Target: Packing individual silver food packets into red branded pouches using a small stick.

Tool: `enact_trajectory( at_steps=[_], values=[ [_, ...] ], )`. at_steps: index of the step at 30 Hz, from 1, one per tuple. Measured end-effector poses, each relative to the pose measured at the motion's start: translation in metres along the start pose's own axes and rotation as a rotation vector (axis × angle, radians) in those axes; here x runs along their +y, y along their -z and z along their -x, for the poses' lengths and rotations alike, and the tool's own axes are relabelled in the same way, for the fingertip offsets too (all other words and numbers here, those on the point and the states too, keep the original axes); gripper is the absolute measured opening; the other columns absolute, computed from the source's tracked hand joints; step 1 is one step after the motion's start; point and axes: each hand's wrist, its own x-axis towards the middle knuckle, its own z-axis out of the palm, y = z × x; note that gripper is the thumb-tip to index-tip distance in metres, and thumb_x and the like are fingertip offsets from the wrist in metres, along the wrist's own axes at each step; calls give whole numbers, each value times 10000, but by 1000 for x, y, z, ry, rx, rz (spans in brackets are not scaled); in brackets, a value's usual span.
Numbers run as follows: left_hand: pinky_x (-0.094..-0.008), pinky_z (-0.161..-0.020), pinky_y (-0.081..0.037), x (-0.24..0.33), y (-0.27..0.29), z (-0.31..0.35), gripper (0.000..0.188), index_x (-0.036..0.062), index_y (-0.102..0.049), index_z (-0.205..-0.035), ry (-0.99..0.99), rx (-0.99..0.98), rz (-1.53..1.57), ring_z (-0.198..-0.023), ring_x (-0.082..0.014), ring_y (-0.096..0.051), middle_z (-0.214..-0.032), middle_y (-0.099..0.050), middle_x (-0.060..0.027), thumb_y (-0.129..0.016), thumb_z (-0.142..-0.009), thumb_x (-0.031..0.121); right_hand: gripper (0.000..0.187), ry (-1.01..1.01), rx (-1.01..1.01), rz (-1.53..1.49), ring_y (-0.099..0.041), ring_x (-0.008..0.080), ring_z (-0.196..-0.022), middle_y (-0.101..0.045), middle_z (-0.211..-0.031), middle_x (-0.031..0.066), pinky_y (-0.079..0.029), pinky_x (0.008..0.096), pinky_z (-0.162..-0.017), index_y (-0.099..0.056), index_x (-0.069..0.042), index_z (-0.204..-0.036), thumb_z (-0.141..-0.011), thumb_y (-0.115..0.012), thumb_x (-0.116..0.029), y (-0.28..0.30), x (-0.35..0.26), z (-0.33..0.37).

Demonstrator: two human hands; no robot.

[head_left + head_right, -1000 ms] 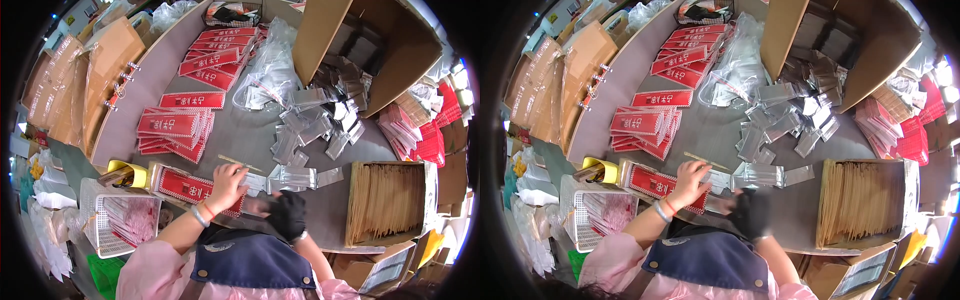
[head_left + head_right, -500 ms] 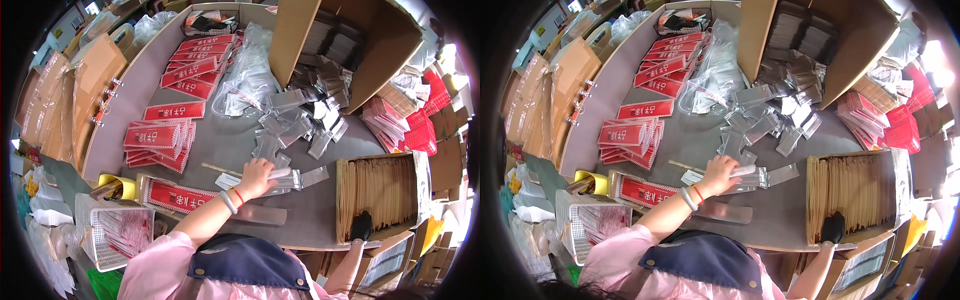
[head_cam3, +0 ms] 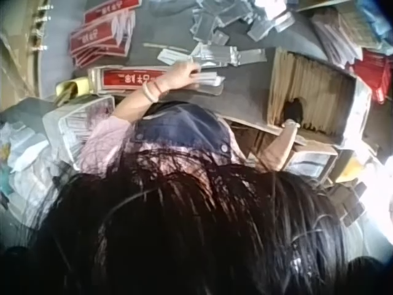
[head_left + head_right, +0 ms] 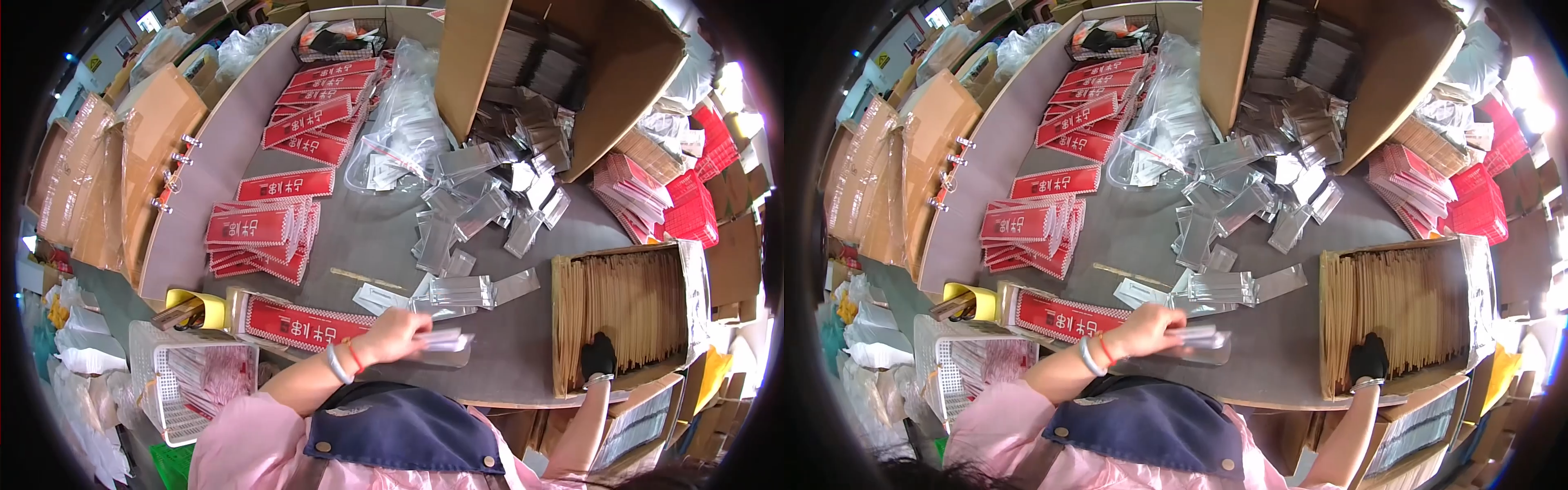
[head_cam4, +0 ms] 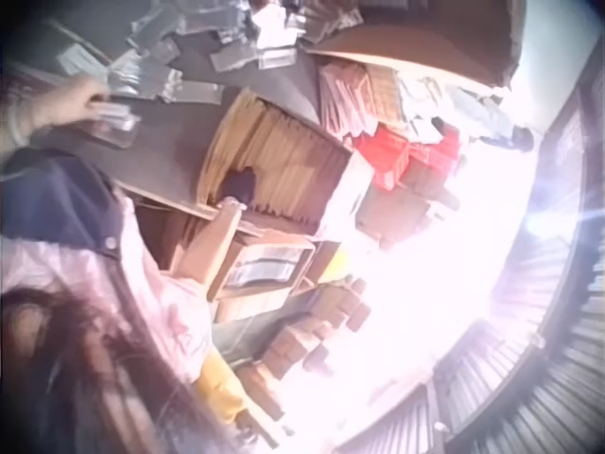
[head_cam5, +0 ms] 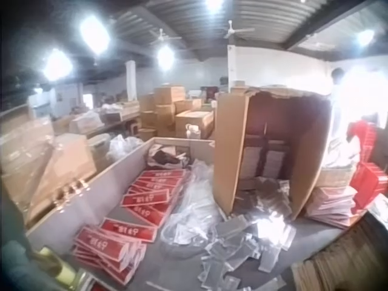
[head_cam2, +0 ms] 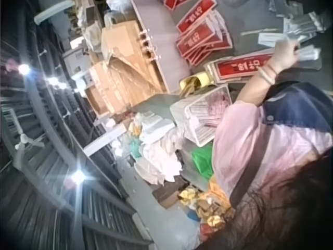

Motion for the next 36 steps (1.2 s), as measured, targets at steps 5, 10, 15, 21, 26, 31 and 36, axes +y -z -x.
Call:
enact_trajectory(
  at_steps=[5,10,15,21,26,31,36],
  values=[
    [-419,-883,-428,-7,-16,42,322,166,-711,-958,-64,156,-314,-1008,-243,-562,-967,-623,1,-837,-681,270,252,4,1,-70,-590,468,-982,-622,-1004,252,-498,501,-834,-563,-7,-1033,-844,-583,-173,-13,25,-12],
    [-457,-916,-427,-24,4,80,531,118,-688,-1106,-7,468,-202,-1029,-284,-551,-1051,-597,-53,-871,-619,223,193,-311,61,-484,-583,240,-691,-609,-932,113,-497,410,-609,-552,-36,-1073,-982,-484,-192,32,15,14],
    [-462,-963,-405,-22,6,83,559,104,-678,-1108,-18,469,-273,-1110,-300,-519,-1147,-587,-60,-881,-600,218,399,-153,140,-215,-584,434,-1077,-610,-1150,262,-478,478,-919,-570,55,-1219,-952,-566,-241,-23,0,15],
    [-459,-956,-398,-24,3,78,500,113,-676,-1096,-53,527,-271,-1100,-293,-522,-1128,-598,-45,-862,-639,190,391,-21,234,-106,-563,464,-1108,-610,-1196,274,-469,497,-938,-608,34,-1176,-920,-569,-259,-31,7,17],
    [-475,-1010,-377,-29,6,85,574,102,-653,-1167,-54,413,-279,-1145,-312,-494,-1185,-579,-71,-856,-643,219,385,-162,397,-120,-612,423,-1097,-666,-1147,250,-472,469,-976,-617,49,-1204,-968,-491,-226,-24,34,16],
    [-492,-1052,-355,-34,8,89,708,95,-605,-1266,-44,320,-318,-1204,-330,-455,-1306,-529,-83,-863,-627,259,242,413,52,-262,-635,291,-875,-656,-884,143,-496,414,-779,-709,-25,-1060,-866,-568,-61,2,-94,56],
    [-463,-1022,-396,-43,4,90,686,45,-626,-1227,-100,315,-292,-1176,-333,-488,-1251,-584,-94,-864,-626,273,285,716,-235,-167,-628,345,-849,-635,-830,136,-504,436,-734,-710,-123,-1082,-797,-687,-118,-3,-191,90]
  ],
)
